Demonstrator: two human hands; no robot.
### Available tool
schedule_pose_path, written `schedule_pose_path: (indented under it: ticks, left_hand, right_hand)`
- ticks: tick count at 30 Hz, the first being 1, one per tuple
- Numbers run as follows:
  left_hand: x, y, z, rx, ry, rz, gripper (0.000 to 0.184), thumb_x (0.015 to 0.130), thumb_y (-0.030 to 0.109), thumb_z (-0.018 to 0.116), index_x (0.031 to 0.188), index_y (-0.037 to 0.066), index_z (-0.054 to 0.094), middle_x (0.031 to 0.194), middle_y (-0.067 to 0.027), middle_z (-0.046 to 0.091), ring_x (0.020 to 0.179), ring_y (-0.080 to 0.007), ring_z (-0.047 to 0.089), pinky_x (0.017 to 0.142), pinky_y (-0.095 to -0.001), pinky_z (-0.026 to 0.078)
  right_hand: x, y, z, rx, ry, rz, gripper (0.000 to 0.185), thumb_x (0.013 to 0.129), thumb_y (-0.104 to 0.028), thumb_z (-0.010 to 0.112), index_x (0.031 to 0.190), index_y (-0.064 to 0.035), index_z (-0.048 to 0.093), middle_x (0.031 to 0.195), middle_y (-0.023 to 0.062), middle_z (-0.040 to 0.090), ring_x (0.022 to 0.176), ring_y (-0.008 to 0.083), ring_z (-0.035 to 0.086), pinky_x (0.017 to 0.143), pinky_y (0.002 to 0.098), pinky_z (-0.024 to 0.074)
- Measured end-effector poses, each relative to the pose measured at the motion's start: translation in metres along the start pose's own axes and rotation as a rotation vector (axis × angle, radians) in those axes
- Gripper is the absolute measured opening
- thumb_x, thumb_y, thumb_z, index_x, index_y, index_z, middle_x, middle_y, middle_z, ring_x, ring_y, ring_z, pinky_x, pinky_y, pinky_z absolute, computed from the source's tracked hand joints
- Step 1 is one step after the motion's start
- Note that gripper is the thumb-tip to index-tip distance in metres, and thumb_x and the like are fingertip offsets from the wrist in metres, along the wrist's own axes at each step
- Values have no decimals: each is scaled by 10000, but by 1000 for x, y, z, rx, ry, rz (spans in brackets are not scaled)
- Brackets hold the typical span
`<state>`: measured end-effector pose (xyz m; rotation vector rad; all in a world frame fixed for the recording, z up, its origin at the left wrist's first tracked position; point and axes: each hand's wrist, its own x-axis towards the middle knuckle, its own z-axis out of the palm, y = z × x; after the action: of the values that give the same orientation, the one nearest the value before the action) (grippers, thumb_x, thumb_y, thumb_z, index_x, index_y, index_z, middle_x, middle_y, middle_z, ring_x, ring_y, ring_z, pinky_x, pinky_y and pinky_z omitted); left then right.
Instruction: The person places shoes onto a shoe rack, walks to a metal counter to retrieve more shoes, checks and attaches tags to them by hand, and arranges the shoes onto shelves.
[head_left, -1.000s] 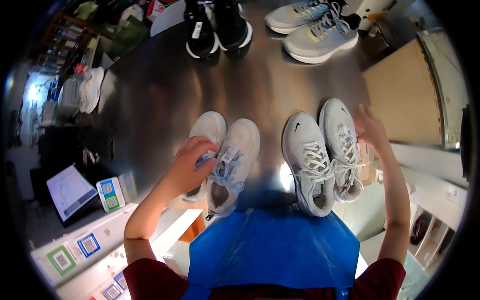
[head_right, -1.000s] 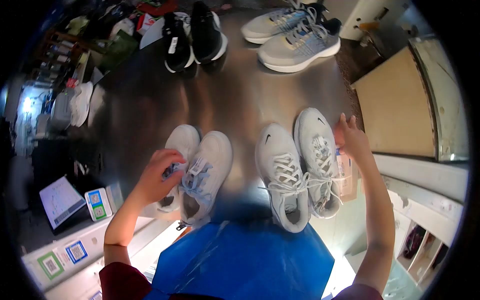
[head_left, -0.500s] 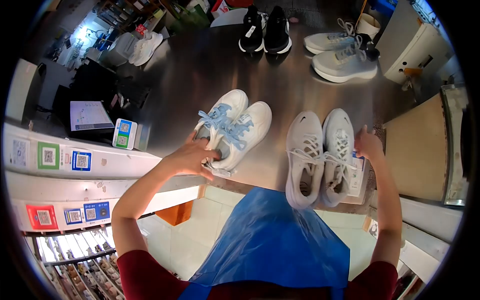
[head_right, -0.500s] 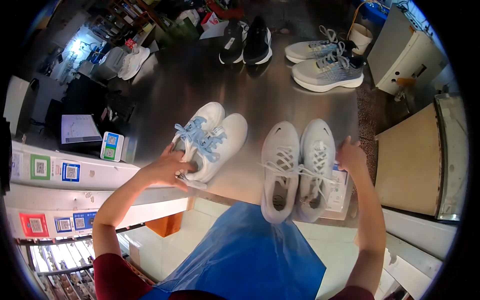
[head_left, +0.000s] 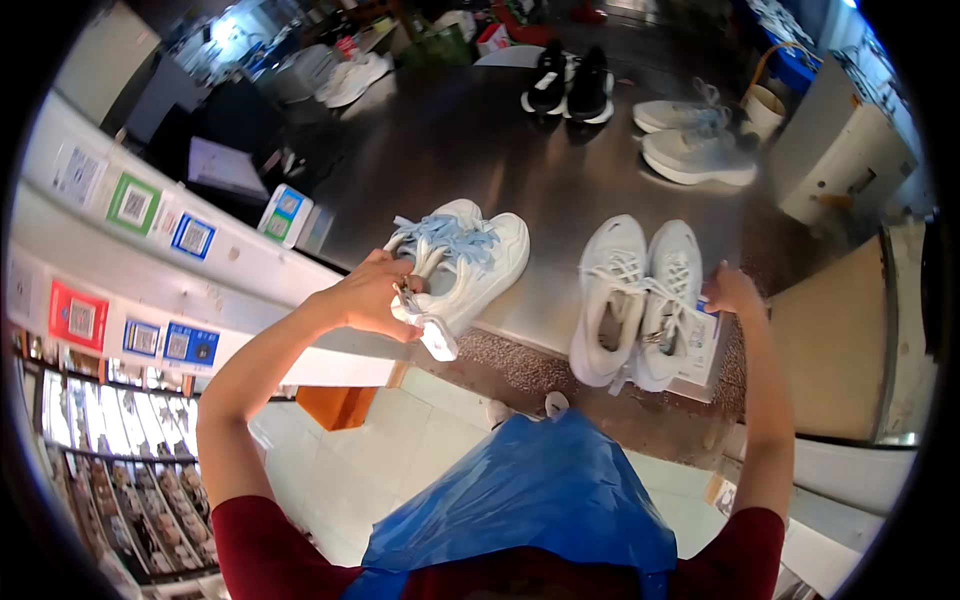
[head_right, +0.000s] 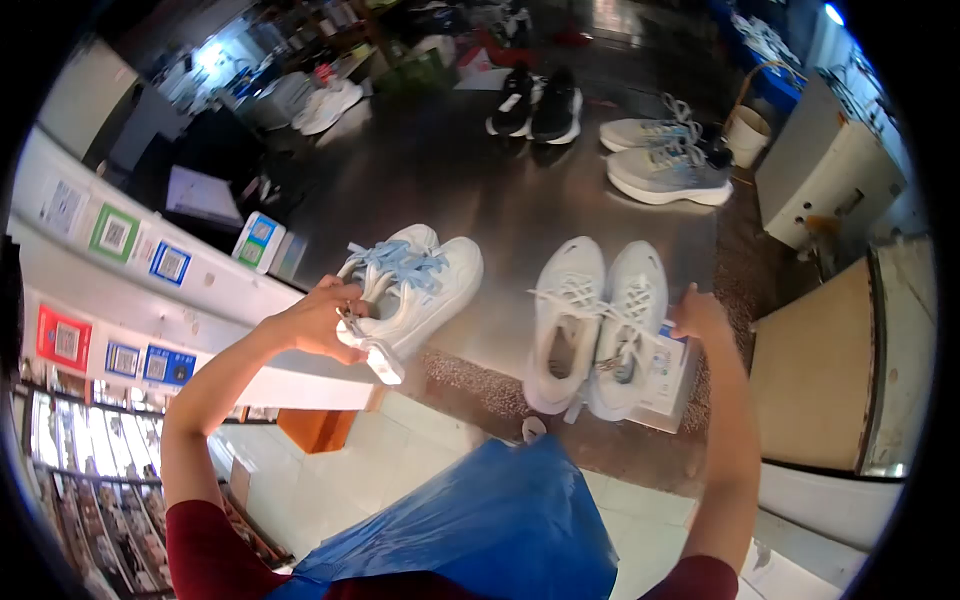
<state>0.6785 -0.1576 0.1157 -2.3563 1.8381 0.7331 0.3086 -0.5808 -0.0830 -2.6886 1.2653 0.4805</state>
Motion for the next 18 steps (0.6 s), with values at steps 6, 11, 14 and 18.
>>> schedule_pose_path:
  ticks: [6, 11, 14, 18]
  left_hand:
    - [-182, -30, 56, -792, 232, -165, 516, 591, 267, 772, 1009, 23, 594, 891, -102, 593, 935, -215, 549, 844, -360, 445]
    - [-353, -45, 183, -1311, 667, -264, 741, 593, 249, 769, 1226, -19, 493, 1117, -101, 560, 1054, -205, 529, 945, -354, 407]
    - [-444, -29, 219, -1224, 811, -255, 625, 577, 291, 763, 1099, -5, 588, 1068, -109, 569, 1016, -245, 542, 933, -371, 389]
    - [-555, -19, 269, -934, 984, -490, 480, 568, 328, 755, 950, 53, 657, 882, -78, 574, 902, -272, 557, 884, -359, 394]
  right_hand:
    - [-40, -42, -97, 296, 382, -235, 686, 813, -260, 684, 1358, 32, 386, 1348, 260, 447, 1266, 366, 420, 1050, 394, 334]
    - [-156, -308, -130, 959, 397, -734, 437, 863, -160, 643, 1257, -18, 521, 1228, 138, 577, 1077, 211, 575, 926, 308, 440]
    - [-201, -465, -52, 1009, -270, -1135, 381, 869, -132, 637, 1222, -29, 538, 1117, 91, 605, 966, 159, 587, 861, 279, 469]
    - [-325, -652, 97, 1114, -1737, -836, 1025, 755, -486, 736, 1487, -106, 127, 1445, 157, 341, 1300, 279, 368, 1040, 422, 326]
